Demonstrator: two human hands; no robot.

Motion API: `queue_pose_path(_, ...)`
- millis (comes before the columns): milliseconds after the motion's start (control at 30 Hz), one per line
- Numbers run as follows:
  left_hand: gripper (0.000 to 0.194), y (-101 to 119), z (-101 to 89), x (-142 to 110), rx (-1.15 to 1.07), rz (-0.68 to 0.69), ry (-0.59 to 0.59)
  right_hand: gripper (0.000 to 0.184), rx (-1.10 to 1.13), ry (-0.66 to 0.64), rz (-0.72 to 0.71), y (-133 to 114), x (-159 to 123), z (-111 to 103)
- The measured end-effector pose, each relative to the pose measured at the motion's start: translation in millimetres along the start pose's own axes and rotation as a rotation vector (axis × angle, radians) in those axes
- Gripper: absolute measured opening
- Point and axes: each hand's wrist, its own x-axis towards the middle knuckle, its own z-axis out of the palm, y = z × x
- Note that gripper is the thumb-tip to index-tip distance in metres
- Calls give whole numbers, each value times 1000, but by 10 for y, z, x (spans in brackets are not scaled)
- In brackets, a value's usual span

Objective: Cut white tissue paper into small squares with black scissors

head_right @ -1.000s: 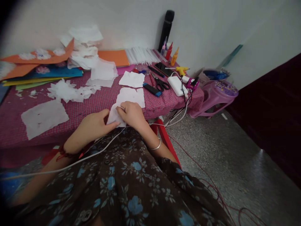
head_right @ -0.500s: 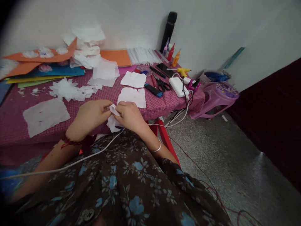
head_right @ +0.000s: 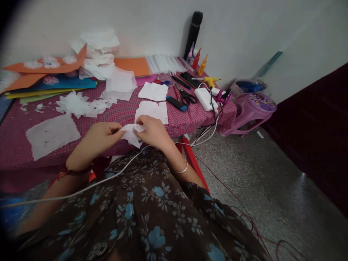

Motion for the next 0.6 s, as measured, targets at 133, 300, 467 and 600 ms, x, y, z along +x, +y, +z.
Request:
queue_pose_path(133, 30, 66, 61, -51, 0, 57, -68, 11, -149, 42, 96, -34, 34, 11)
queue_pose_path(300, 35, 64, 38, -106, -62, 94, -317, 27, -173, 89, 177, -9, 48, 12)
queue_pose_path(467, 51, 69, -5, -87, -24, 23, -268, 34, -81, 80, 109, -74, 23, 21)
queue_pose_path(600, 49, 29, 69, -10, -173, 11, -25, 35, 21, 116, 67, -84, 11, 36)
